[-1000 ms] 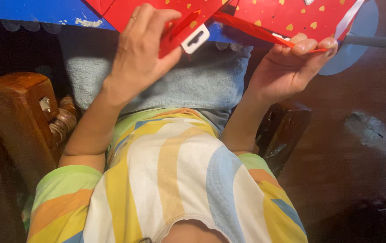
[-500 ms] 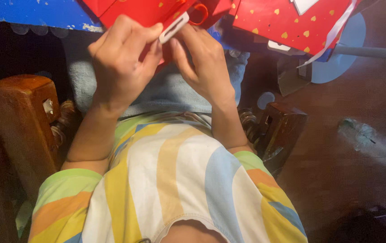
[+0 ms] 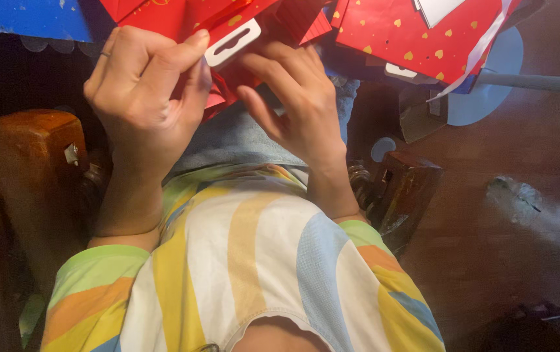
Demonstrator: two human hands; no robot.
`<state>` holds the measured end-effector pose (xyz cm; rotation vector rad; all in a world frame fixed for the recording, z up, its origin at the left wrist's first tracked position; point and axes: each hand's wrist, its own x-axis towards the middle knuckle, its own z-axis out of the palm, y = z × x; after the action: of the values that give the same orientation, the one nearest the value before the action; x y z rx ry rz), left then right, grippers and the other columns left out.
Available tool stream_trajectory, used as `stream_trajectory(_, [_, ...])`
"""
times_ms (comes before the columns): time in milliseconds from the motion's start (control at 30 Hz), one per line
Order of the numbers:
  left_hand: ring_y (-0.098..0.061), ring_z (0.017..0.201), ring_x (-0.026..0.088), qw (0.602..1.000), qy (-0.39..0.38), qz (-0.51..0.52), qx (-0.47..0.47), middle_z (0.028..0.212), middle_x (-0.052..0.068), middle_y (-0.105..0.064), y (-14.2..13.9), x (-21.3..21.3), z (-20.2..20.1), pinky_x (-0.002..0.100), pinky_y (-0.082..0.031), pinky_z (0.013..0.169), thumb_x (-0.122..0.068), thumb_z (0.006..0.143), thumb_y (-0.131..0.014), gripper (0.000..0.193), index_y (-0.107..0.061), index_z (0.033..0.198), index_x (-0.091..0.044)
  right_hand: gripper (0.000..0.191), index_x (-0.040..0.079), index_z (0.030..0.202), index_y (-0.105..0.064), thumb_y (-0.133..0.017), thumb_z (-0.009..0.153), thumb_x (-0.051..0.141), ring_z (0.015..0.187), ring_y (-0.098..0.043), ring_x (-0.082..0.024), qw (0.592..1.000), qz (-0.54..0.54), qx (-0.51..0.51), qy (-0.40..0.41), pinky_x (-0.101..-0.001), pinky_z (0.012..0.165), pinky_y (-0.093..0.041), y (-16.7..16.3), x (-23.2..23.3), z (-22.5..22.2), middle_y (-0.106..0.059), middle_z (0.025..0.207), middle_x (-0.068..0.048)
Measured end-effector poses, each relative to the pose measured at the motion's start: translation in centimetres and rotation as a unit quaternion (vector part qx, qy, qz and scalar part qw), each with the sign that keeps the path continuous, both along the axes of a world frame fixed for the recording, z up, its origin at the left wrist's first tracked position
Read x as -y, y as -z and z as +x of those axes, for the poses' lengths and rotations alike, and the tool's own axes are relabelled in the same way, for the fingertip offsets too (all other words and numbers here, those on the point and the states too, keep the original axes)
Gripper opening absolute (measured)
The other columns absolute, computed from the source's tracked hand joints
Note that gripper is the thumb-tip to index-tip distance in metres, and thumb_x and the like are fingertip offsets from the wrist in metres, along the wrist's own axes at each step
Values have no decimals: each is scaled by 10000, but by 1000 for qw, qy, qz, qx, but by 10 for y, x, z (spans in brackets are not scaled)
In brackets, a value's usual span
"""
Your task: The person assembles red gift boxes by threading red ribbons through handle slots and tying them. They fold the box flaps, secure the ribbons, and place the finished boxes on a blue table.
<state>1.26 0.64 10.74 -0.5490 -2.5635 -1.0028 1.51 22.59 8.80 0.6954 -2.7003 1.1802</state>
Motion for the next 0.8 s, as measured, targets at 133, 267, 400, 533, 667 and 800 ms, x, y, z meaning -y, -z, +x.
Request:
stream_trajectory(133, [-633, 882, 238, 1000, -20, -10, 10, 987, 65, -601, -9, 4, 5, 356, -518, 788, 83, 918, -777, 327, -728, 1201, -71, 182, 21, 1146, -711, -721, 966, 41, 1271, -667, -359, 992, -108, -45, 36, -479, 1123, -508, -2, -9, 9, -691, 1265, -151])
stream_trajectory(267, [-632, 957, 217, 999, -41, -11, 28, 1101, 58, -614, -22, 16, 16, 328, -513, 851, 85, 903, -720, 386, -696, 1249, -82, 259, 74, 1111, -763, -675, 889, -26, 1392, -555, -358, 988, -98, -99, 74, -539, 1202, -428, 13, -17, 14, -656, 1340, -121])
stream_trajectory(400, [-624, 976, 226, 998, -55, 1, 23, 1128, 80, -616, -30, 23, 21, 319, -501, 853, 78, 922, -729, 381, -702, 1273, -69, 377, 177, 1090, -845, -711, 780, 10, 1466, -332, -354, 976, 69, -200, 58, -594, 1254, -185, 34, -5, 18, -538, 1422, -132])
stream_trajectory(533, [-625, 992, 231, 997, -70, -14, 35, 1138, 88, -626, -43, 36, 17, 333, -499, 853, 55, 904, -754, 406, -710, 1287, -73, 305, 222, 1102, -824, -832, 819, 109, 1556, -243, -369, 973, 21, -206, 107, -576, 1298, -171, 42, 0, 20, -362, 1568, -168])
stream_trajectory(667, [-625, 1017, 231, 992, -69, -28, 102, 1161, 88, -636, -55, 56, 12, 350, -499, 861, 22, 882, -781, 441, -702, 1302, -88, 298, 193, 1084, -785, -838, 793, 160, 1470, -271, -461, 970, -38, -219, 97, -635, 1251, -253, 30, -5, 23, -307, 1560, -252])
stream_trajectory(800, [-625, 1042, 232, 988, -33, -46, 143, 1184, 89, -645, -60, 59, 20, 367, -500, 868, -11, 861, -807, 480, -695, 1318, -103, 229, 254, 1106, -781, -928, 935, 216, 1571, -248, -328, 970, -41, -234, 56, -563, 1297, -253, 8, 9, 17, -284, 1637, -115])
